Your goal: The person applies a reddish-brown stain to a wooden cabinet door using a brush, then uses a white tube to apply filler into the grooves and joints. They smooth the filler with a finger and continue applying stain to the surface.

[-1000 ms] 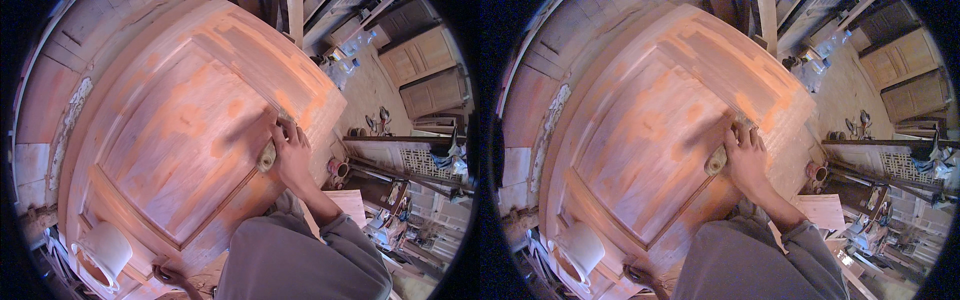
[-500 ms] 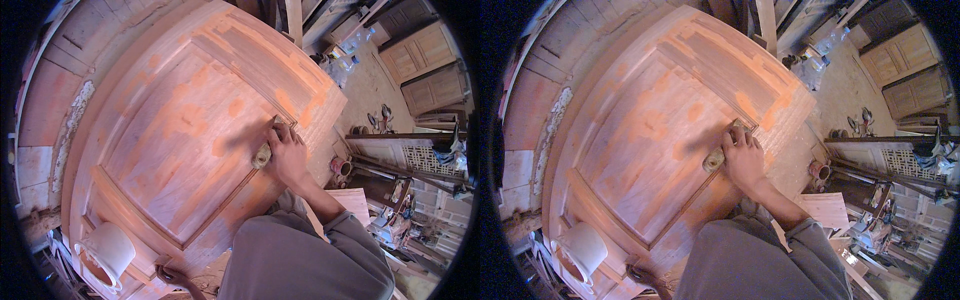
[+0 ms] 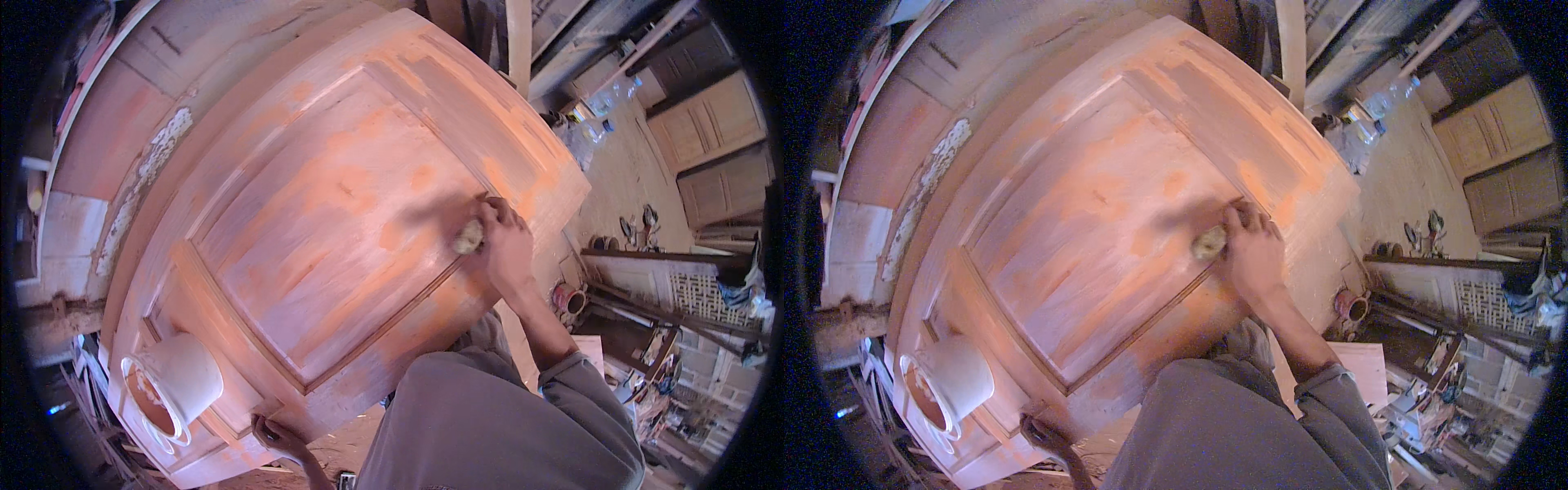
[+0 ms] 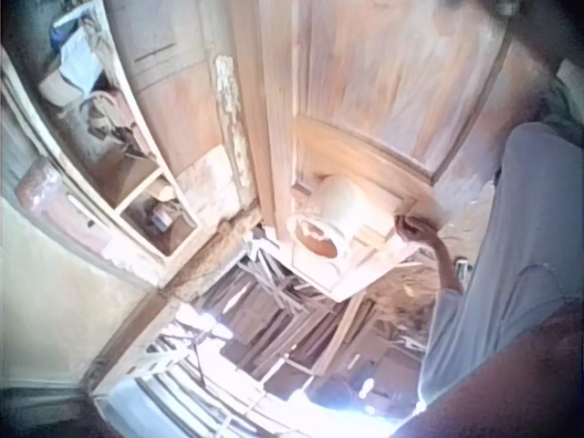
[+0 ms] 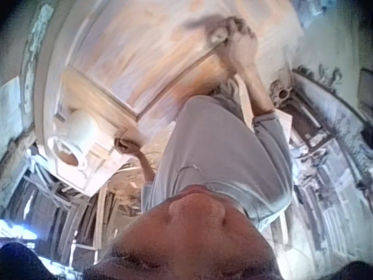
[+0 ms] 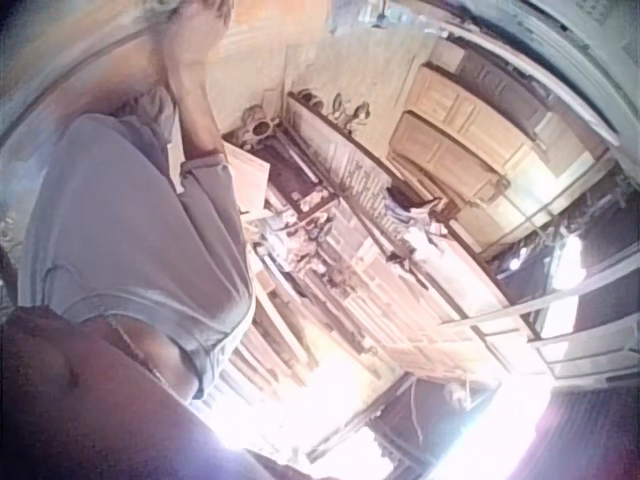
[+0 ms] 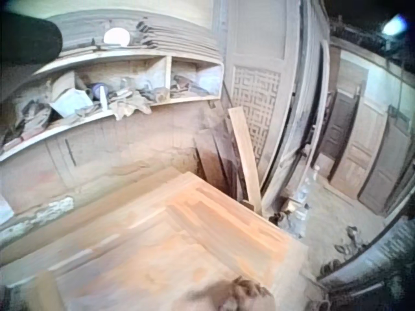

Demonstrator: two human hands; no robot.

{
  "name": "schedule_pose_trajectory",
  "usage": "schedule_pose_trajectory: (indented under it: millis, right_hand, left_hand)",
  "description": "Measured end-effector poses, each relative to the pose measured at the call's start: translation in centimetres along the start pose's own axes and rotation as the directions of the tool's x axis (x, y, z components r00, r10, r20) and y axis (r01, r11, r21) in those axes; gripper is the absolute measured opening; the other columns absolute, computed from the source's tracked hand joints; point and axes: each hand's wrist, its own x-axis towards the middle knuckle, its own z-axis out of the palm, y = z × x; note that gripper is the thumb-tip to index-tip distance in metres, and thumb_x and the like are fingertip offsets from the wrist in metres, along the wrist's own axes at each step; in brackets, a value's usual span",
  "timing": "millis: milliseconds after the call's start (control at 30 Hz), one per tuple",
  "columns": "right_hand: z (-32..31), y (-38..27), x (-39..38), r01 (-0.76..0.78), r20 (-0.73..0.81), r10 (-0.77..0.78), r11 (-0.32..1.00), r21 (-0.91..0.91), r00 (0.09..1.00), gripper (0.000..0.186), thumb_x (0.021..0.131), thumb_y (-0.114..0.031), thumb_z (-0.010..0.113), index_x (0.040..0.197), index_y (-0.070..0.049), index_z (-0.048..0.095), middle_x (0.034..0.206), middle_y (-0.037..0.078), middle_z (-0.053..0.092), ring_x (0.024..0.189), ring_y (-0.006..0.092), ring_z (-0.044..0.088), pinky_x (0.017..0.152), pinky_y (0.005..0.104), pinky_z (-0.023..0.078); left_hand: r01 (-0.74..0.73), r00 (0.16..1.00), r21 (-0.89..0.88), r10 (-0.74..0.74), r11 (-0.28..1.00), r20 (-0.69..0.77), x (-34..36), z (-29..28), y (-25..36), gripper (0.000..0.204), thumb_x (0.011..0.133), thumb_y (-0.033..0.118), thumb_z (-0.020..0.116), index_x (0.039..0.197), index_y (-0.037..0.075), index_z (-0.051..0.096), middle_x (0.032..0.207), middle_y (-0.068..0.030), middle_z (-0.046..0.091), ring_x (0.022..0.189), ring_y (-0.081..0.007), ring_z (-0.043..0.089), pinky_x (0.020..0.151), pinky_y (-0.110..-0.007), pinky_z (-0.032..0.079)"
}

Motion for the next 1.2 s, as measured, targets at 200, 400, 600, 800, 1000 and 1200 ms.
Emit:
schedule_pose_trajectory:
  millis: [200,400,600,800,1000,1200]
  right_hand:
    - [-3.1,0.6,1.8,0.025,-0.265,0.067,0.943,0.331,0.962,0.038,0.072,0.001,0.066,0.109,-0.007,0.064,0.122,0.018,0.058,0.100,0.0357,0.064,0.084,0.0416,0.054]
    - [1.9,-1.7,3.8,0.265,0.015,-0.270,0.953,0.143,0.963,0.040,0.074,-0.004,0.068,0.114,-0.007,0.063,0.124,0.019,0.058,0.112,0.0370,0.060,0.090,0.0442,0.052]
    - [8.2,-4.8,9.8,0.209,-0.034,-0.210,0.977,-0.049,0.977,0.037,0.079,-0.012,0.069,0.113,-0.001,0.059,0.114,0.022,0.058,0.104,0.0395,0.060,0.084,0.0459,0.054]
    - [9.3,-6.5,11.6,0.112,-0.096,-0.120,0.991,-0.079,0.988,0.033,0.080,-0.011,0.066,0.110,0.000,0.058,0.111,0.024,0.056,0.100,0.0399,0.060,0.081,0.0452,0.055]
    - [8.9,-7.8,11.1,0.167,-0.228,-0.170,0.985,-0.034,0.959,0.032,0.081,-0.012,0.063,0.110,0.001,0.058,0.110,0.023,0.057,0.100,0.0398,0.061,0.080,0.0441,0.056]
    - [9.8,-7.9,12.9,0.130,-0.142,-0.133,0.991,-0.029,0.981,0.031,0.081,-0.011,0.063,0.110,0.001,0.059,0.111,0.024,0.057,0.102,0.0404,0.061,0.081,0.0442,0.055]
  left_hand:
    - [0.021,0.999,0.024,-0.020,0.999,-0.044,0.0,0.0,1.1,0.028,0.099,0.021,0.055,0.102,-0.006,0.061,0.118,-0.0219,0.062,0.111,-0.0368,0.058,0.099,-0.046,0.044]
    - [-0.021,0.997,0.079,0.027,0.997,-0.074,0.0,-0.1,1.3,0.027,0.097,0.022,0.057,0.101,-0.004,0.063,0.115,-0.0209,0.064,0.109,-0.0377,0.059,0.098,-0.047,0.044]
    - [0.019,0.997,0.084,-0.013,0.996,-0.071,0.2,-0.1,1.1,0.028,0.097,0.022,0.057,0.100,-0.005,0.064,0.113,-0.0218,0.064,0.107,-0.0385,0.059,0.096,-0.047,0.045]
    - [-0.007,0.998,0.089,0.013,0.996,-0.063,0.2,-0.2,1.1,0.026,0.096,0.019,0.057,0.101,-0.005,0.063,0.114,-0.0214,0.064,0.109,-0.0384,0.059,0.097,-0.047,0.045]
    - [-0.002,0.998,0.051,0.006,0.999,-0.070,0.0,-0.1,0.7,0.025,0.096,0.018,0.058,0.100,-0.006,0.063,0.114,-0.0214,0.064,0.110,-0.0374,0.059,0.098,-0.046,0.045]
    - [-0.025,0.996,0.052,0.029,0.998,-0.088,0.0,0.3,0.1,0.026,0.097,0.019,0.057,0.099,-0.006,0.063,0.112,-0.0221,0.064,0.108,-0.0373,0.059,0.097,-0.047,0.045]
